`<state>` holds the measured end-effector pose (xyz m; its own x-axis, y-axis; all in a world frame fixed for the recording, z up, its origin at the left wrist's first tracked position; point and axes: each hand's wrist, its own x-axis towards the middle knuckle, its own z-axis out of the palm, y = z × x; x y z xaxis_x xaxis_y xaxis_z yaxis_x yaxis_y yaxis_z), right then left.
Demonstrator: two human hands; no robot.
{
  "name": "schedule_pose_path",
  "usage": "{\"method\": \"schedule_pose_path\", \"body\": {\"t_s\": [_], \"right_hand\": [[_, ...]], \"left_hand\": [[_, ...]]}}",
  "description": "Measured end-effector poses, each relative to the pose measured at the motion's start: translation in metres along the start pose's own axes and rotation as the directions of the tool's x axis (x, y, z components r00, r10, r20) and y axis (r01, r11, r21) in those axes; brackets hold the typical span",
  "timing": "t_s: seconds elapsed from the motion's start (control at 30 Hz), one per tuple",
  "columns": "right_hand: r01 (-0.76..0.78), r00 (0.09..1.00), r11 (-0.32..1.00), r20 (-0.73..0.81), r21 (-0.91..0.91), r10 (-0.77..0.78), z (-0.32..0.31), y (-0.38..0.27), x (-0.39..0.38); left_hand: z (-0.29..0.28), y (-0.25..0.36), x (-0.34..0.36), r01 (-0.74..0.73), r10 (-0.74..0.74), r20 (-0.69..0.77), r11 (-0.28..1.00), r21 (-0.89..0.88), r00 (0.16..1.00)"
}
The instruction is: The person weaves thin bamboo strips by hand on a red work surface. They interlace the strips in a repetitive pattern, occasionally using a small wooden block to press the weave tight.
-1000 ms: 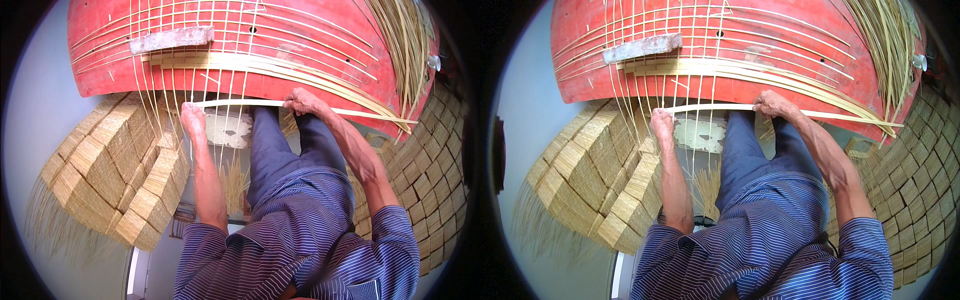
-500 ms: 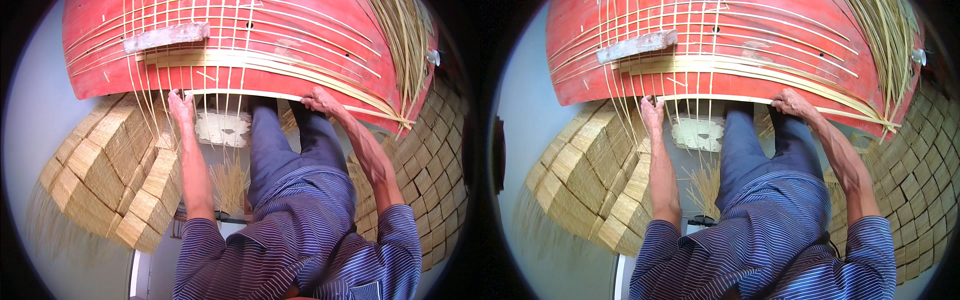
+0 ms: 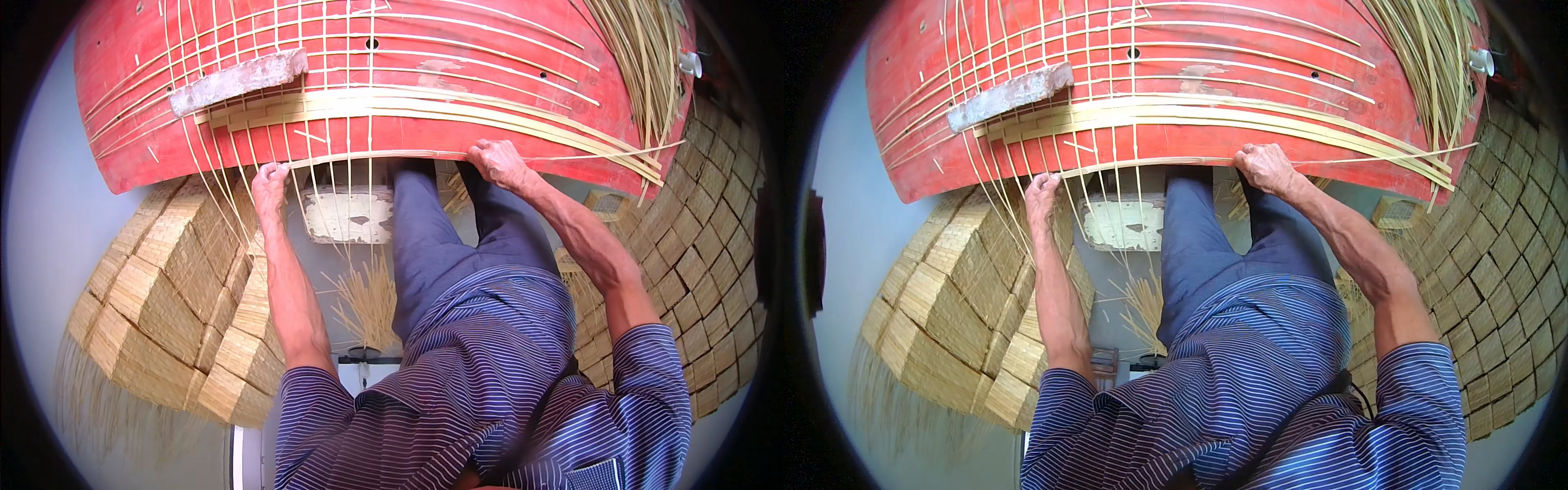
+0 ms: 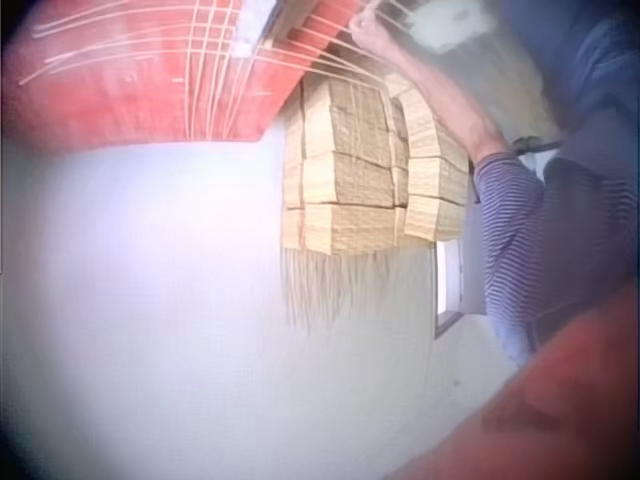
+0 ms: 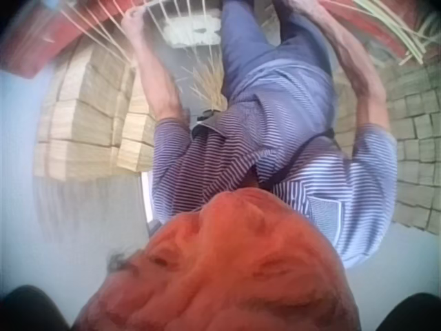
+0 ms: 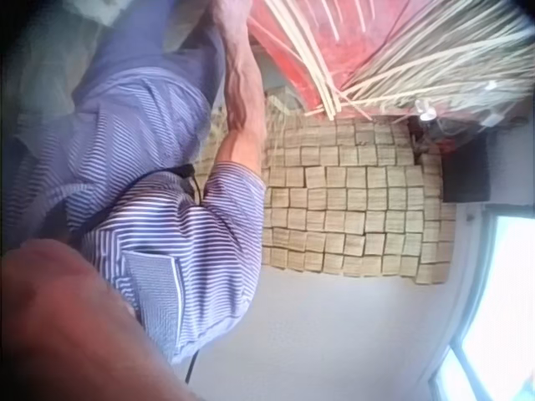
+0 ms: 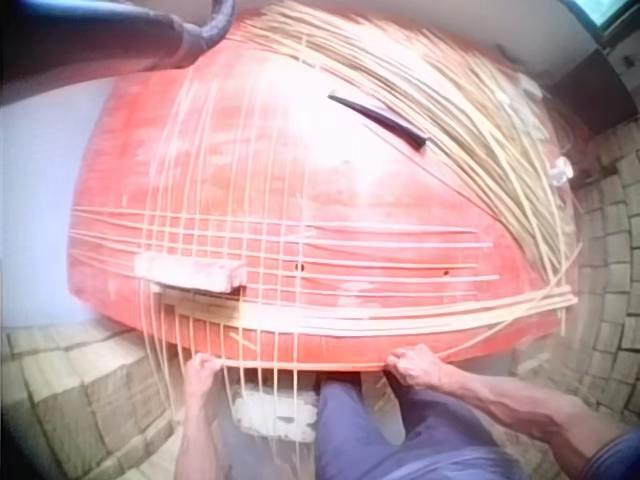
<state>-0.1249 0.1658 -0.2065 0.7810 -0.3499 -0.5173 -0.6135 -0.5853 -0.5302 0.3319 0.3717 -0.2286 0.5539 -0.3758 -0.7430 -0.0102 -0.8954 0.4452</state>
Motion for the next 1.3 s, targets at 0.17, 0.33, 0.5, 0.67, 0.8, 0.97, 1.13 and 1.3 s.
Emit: {"method": "schedule_pose_path", "body": {"t_s": [0.17,0.33,0.5,0.67,0.8,0.97,1.13,1.3], "right_hand": [[-0.052,0.995,0.908,0.103,0.416,0.01,-0.006,0.004,0.021],[-0.402,0.868,0.705,0.489,0.584,0.089,-0.027,-0.006,0.048],[-0.264,0.907,0.795,0.421,0.547,0.011,-0.028,-0.011,0.06],[-0.03,0.974,0.953,0.225,0.302,-0.04,-0.021,-0.011,0.059],[-0.02,0.996,0.985,0.088,0.17,0.005,-0.015,-0.017,0.059],[-0.077,0.997,0.995,-0.03,-0.062,0.075,-0.01,-0.033,0.058],[0.045,0.981,0.994,-0.184,-0.103,-0.063,-0.032,-0.081,0.097],[0.116,0.974,0.975,-0.171,-0.188,-0.149,-0.027,-0.137,0.164]], "left_hand": [[-0.012,-0.014,0.002,0.145,-0.133,0.059,0.876,-0.461,0.989],[-0.015,-0.017,0.005,0.137,-0.194,-0.058,0.845,-0.516,0.979],[-0.024,-0.029,0.017,0.086,-0.183,-0.117,0.819,-0.568,0.976],[-0.019,-0.008,0.018,-0.021,-0.094,-0.272,0.92,-0.392,0.958],[-0.023,0.001,0.035,-0.12,0.022,-0.295,0.941,-0.318,0.955],[-0.024,0.012,0.045,-0.123,0.062,-0.268,0.969,-0.215,0.961],[-0.038,0.006,0.049,-0.12,0.104,-0.281,0.992,-0.038,0.954],[-0.032,0.017,0.048,-0.172,0.17,-0.292,0.985,0.019,0.941]]}}
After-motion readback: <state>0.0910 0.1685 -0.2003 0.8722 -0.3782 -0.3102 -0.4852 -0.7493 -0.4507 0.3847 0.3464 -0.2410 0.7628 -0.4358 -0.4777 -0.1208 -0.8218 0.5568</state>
